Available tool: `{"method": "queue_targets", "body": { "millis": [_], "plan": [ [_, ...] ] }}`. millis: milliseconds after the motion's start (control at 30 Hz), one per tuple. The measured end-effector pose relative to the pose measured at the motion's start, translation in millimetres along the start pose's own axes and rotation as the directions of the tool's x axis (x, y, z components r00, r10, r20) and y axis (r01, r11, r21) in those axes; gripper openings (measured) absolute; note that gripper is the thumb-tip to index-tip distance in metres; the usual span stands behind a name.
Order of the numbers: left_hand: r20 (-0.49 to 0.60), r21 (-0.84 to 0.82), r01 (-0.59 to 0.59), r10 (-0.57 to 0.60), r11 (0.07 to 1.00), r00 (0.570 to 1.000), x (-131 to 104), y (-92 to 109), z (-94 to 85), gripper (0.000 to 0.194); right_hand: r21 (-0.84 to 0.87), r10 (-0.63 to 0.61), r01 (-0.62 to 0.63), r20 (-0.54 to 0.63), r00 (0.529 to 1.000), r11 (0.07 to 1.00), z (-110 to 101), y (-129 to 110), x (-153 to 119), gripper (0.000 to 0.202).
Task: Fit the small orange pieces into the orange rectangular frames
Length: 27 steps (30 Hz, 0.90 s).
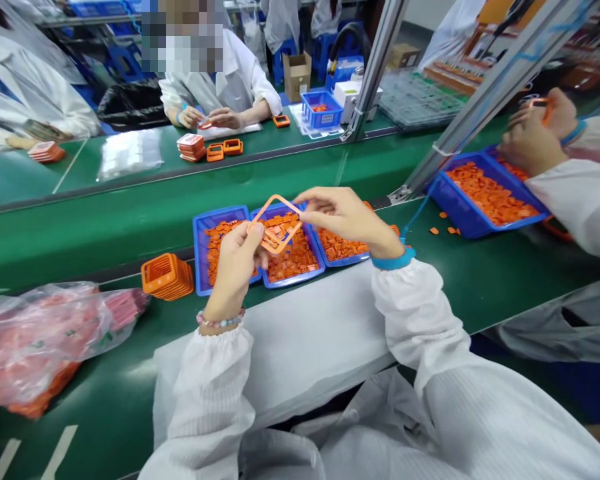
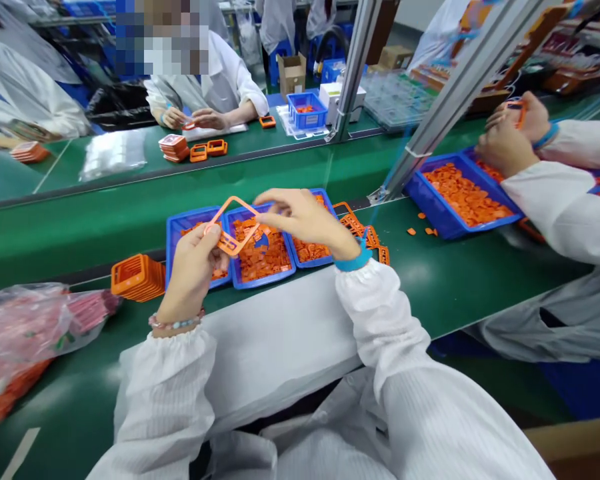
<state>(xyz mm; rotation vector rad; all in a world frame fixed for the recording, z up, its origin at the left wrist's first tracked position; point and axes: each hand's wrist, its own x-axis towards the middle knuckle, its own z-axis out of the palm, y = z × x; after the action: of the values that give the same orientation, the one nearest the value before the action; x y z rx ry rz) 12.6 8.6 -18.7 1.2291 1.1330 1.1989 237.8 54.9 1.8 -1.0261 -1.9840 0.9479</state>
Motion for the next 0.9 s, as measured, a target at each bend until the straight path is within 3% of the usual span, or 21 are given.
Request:
{"method": "queue_targets", "body": {
  "millis": [100,167,267,367,467,567,667,767,900],
  "plan": [
    [-0.063,0.11,-0.024,0.031,0.994,0.997,4,-5,-2.6,0.042,-0.409,0.194,-0.158,0.048,0.98,0.899,-21,31,7,0.017],
    [-0.073,0.157,-0.033,0.045,0.987,0.996,4,-6,-3.5,0.04,-0.562,0.365,-0.232,0.136,0.921,0.794,-24,48,11,0.018],
    [-0.088,0.187,-0.038,0.055,0.982,0.995,1,-5,-3.9,0.035,-0.597,0.495,-0.284,0.221,0.84,0.75,-19,62,15,0.023],
    [-0.104,0.189,-0.038,0.059,0.981,0.993,1,-5,-4.6,0.032,-0.561,0.502,-0.303,0.24,0.831,0.771,-16,68,17,0.02],
    [-0.153,0.156,-0.04,0.064,0.987,0.986,5,-10,-5.9,0.031,-0.505,0.495,-0.33,0.234,0.837,0.798,-19,72,18,0.025],
    [-0.207,0.086,-0.021,0.038,0.996,0.978,10,-17,-5.8,0.029,-0.428,0.432,-0.325,0.181,0.883,0.843,-26,71,15,0.016],
    [-0.209,0.003,0.009,-0.008,1.0,0.978,12,-24,-2.9,0.026,-0.168,0.356,-0.339,0.085,0.931,0.926,-25,52,11,0.008],
    [-0.205,-0.061,0.026,-0.038,0.998,0.978,13,-31,1.5,0.023,0.249,0.284,-0.278,0.012,0.959,0.928,-11,18,9,0.027],
    [-0.209,-0.11,0.016,-0.039,0.994,0.977,13,-34,4.7,0.02,0.445,0.219,-0.156,-0.095,0.971,0.882,29,-16,11,0.036]
  ]
}}
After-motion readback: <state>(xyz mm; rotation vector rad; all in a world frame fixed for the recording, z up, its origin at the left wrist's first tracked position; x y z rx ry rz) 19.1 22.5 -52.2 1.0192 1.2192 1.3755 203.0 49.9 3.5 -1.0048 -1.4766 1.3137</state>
